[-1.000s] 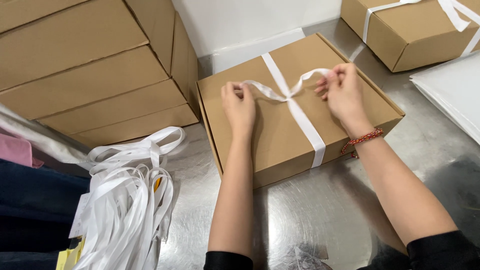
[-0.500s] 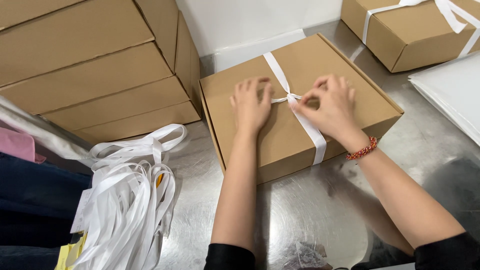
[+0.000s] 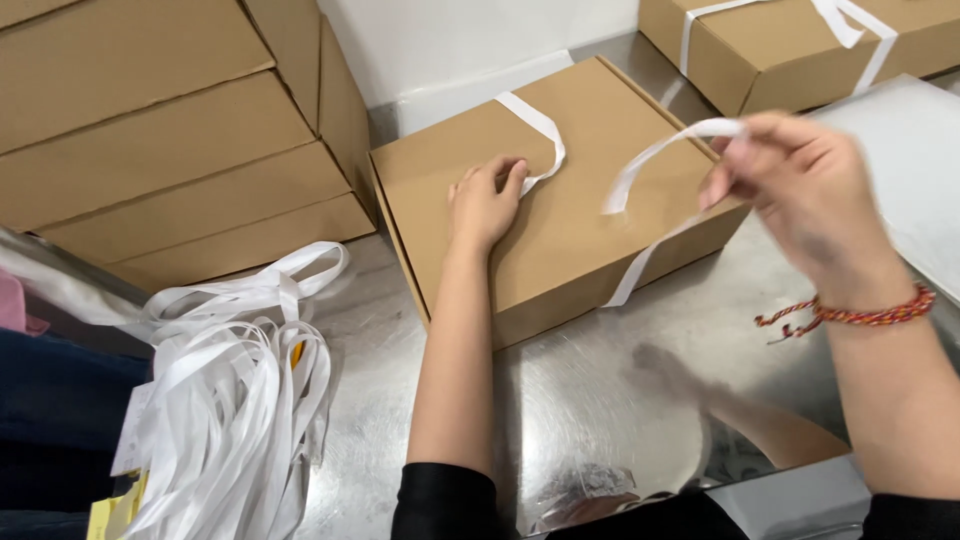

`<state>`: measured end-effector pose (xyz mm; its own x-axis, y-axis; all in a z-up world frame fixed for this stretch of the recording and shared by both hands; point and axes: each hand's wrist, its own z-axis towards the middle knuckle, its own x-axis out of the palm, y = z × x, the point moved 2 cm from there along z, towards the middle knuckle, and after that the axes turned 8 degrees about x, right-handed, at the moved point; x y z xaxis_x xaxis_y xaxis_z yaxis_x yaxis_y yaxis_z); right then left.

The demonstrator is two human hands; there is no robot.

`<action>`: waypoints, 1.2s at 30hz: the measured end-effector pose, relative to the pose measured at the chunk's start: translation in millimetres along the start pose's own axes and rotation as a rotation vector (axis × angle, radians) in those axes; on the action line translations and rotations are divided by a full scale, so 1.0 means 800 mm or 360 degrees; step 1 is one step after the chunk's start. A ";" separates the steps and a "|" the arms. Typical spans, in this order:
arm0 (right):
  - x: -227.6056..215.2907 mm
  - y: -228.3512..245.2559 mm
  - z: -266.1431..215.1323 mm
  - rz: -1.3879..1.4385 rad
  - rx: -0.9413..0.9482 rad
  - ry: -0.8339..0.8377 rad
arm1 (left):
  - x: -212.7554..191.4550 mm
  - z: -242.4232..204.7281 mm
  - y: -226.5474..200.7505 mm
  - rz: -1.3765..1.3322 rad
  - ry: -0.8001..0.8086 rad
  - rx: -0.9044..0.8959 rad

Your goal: Unpacking a garment from a shipping box and plastic sleeve to hang it on a clothing rack.

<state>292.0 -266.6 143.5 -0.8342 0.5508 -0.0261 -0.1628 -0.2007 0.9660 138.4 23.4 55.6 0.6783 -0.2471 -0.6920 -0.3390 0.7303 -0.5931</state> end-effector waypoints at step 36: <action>0.116 -0.086 0.188 -0.0898 0.0429 0.1030 | 0.024 0.017 0.050 0.0096 0.0082 -0.0075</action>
<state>304.5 -79.9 113.4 -0.8146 -0.0708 -0.5757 -0.5768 0.2035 0.7911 146.4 56.7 24.2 0.6219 -0.2368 -0.7465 -0.4095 0.7142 -0.5677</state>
